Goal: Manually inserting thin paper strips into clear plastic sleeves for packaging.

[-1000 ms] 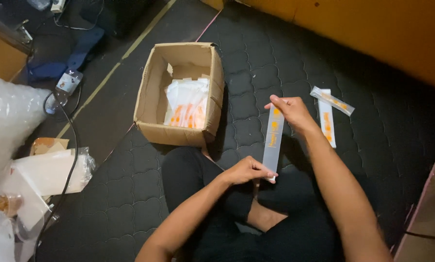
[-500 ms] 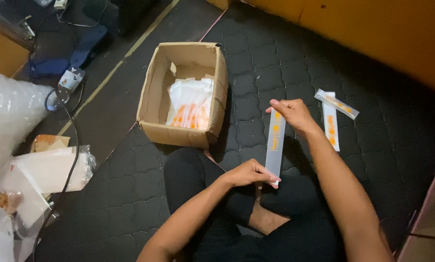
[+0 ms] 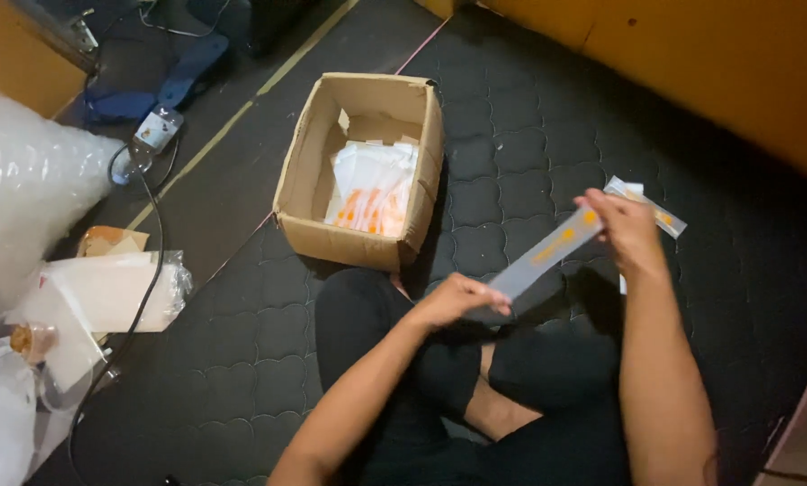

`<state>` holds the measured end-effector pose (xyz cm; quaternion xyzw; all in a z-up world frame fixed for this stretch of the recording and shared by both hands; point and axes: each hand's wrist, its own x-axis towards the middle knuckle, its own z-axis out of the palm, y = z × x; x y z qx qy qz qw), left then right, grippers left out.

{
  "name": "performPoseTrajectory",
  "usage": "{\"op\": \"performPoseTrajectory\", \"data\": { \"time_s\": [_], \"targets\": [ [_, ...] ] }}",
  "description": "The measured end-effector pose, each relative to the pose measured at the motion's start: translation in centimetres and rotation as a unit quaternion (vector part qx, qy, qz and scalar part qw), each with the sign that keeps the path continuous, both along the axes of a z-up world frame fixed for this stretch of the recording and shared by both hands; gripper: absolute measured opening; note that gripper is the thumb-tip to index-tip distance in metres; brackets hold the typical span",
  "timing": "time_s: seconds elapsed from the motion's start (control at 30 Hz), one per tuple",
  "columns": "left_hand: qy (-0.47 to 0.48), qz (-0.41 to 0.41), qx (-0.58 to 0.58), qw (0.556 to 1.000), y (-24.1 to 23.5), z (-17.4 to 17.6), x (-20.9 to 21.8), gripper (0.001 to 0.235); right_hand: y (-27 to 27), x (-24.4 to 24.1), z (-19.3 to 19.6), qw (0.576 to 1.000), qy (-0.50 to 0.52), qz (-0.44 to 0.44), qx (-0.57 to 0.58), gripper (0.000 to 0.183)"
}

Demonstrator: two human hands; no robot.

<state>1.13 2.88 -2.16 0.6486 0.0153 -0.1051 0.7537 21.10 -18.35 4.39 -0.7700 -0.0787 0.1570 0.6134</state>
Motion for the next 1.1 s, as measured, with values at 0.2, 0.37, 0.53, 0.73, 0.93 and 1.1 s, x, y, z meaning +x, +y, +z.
{"op": "performPoseTrajectory", "data": {
  "time_s": [0.2,0.37,0.53,0.73,0.93,1.1],
  "targets": [
    [0.032,0.190,-0.009,0.981,1.9,2.3,1.0,0.026,-4.1,-3.5,4.3,0.988,0.056,-0.037,-0.138,0.024],
    [0.003,0.258,0.063,0.964,2.6,5.3,1.6,0.027,-6.8,-4.5,0.4,0.996,0.029,0.011,-0.080,0.016],
    [-0.026,0.272,0.070,0.959,3.4,6.2,2.2,0.024,-7.2,-7.0,0.6,0.988,0.108,0.043,-0.105,0.020],
    [-0.039,0.304,0.104,0.946,4.0,4.8,4.4,0.017,-7.7,-7.9,-1.3,0.989,0.068,0.133,0.010,0.021],
    [-0.051,0.274,0.092,0.956,3.3,5.4,6.1,0.015,-4.6,-9.1,-0.9,0.979,0.091,0.180,-0.031,0.035],
    [-0.083,0.187,0.124,0.971,1.6,3.7,8.0,0.012,-0.3,-9.6,-3.9,0.988,0.003,0.148,-0.044,0.020]
  ]
}}
